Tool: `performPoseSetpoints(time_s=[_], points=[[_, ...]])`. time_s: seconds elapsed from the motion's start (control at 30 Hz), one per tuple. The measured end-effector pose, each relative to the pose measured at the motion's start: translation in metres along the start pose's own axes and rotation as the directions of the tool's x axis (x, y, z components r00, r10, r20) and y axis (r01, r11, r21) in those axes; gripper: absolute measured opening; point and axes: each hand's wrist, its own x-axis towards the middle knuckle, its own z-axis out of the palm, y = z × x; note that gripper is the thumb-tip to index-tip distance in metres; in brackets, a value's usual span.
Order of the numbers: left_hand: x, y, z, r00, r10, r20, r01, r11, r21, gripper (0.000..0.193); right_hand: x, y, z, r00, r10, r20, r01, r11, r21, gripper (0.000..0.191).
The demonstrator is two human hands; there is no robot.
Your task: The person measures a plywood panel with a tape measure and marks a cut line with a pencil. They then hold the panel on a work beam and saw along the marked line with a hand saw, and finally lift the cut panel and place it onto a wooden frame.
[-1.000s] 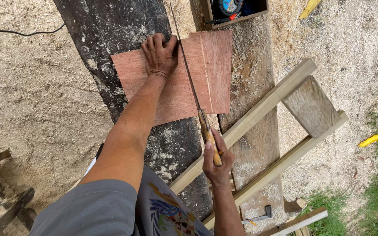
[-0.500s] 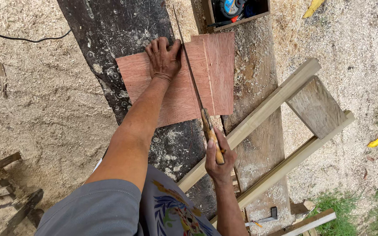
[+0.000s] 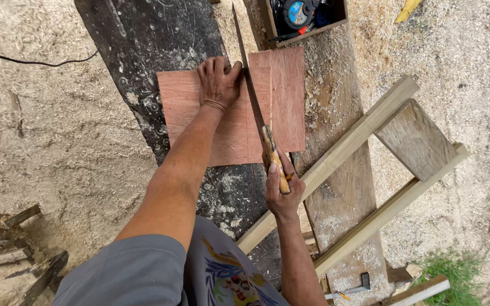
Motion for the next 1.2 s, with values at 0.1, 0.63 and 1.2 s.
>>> performPoseSetpoints(time_s=[0.1, 0.63, 1.2], points=[[-0.001, -0.002, 0.000, 1.000, 0.007, -0.017, -0.007, 1.000, 0.009, 0.030, -0.002, -0.004, 0.006, 0.998, 0.060, -0.002, -0.060, 0.998, -0.007, 0.039], [-0.031, 0.034, -0.045, 0.733, -0.145, 0.664, 0.219, 0.975, -0.029, 0.148, 0.012, 0.010, 0.010, 0.997, -0.071, 0.013, 0.072, 0.991, -0.109, 0.035], [-0.010, 0.057, -0.063, 0.618, -0.230, 0.752, 0.116, 0.972, 0.202, 0.177, 0.029, -0.058, -0.016, 0.995, 0.072, 0.067, -0.062, 0.989, -0.138, 0.038]])
